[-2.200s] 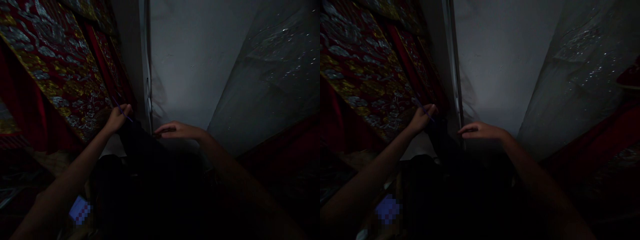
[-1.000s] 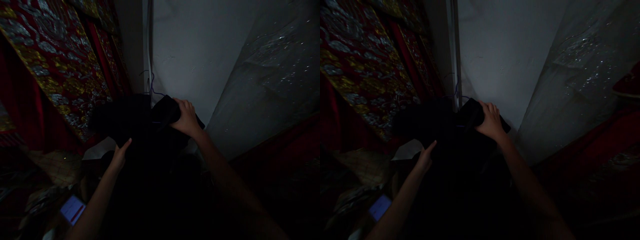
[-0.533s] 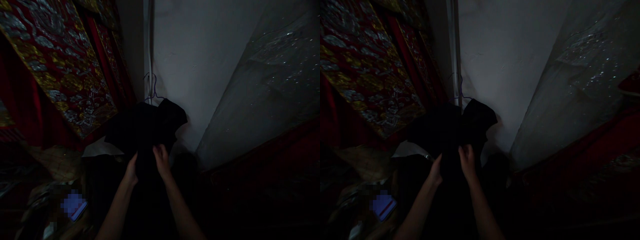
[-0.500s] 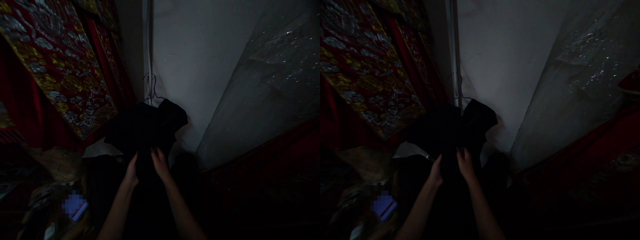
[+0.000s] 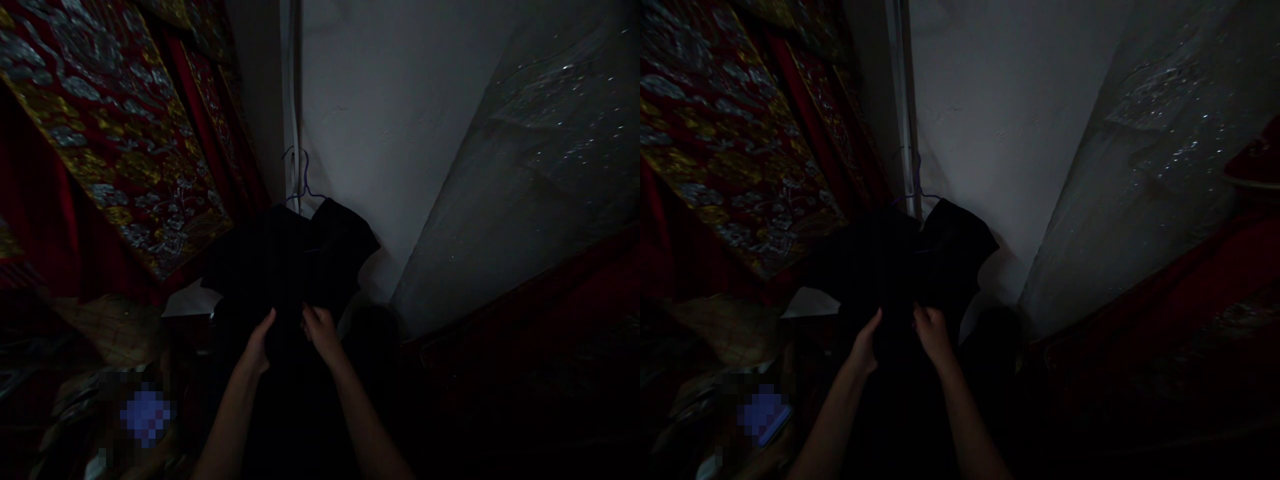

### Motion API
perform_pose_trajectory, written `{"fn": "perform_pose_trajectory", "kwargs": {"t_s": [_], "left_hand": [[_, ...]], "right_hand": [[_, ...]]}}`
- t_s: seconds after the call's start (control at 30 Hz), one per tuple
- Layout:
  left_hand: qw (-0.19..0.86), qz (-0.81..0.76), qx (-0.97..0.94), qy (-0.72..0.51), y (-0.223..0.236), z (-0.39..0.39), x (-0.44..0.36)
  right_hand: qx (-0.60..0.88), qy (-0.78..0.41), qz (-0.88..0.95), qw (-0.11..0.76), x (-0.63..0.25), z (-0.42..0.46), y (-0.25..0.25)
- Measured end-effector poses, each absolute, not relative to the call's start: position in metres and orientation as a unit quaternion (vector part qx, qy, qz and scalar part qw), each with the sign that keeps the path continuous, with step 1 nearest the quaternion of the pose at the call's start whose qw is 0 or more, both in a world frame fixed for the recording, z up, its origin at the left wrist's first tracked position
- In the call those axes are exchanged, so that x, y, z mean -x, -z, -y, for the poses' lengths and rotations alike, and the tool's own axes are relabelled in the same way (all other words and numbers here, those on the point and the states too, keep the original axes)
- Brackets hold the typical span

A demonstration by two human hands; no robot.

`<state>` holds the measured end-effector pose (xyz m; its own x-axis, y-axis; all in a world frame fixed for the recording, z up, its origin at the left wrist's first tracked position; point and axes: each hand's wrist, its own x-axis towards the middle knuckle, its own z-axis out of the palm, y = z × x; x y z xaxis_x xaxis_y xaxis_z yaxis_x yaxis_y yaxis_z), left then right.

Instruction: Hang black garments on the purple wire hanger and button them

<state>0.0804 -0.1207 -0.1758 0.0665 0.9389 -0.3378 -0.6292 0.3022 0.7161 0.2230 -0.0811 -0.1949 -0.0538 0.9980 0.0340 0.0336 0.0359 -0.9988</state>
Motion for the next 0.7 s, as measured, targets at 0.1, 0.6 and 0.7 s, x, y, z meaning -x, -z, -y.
{"fn": "perform_pose_trajectory", "kwargs": {"t_s": [0.1, 0.6, 0.7], "left_hand": [[0.684, -0.415, -0.233, -0.553, 0.177, 0.121, -0.082], [0.500, -0.502, -0.306, -0.636, 0.173, 0.122, -0.097], [0.458, -0.510, -0.312, -0.658, 0.175, 0.118, -0.094]], "right_hand": [[0.460, -0.522, 0.528, 0.486, -0.228, 0.085, 0.194], [0.453, -0.539, 0.566, 0.429, -0.240, 0.103, 0.173], [0.436, -0.535, 0.562, 0.456, -0.240, 0.101, 0.171]]}}
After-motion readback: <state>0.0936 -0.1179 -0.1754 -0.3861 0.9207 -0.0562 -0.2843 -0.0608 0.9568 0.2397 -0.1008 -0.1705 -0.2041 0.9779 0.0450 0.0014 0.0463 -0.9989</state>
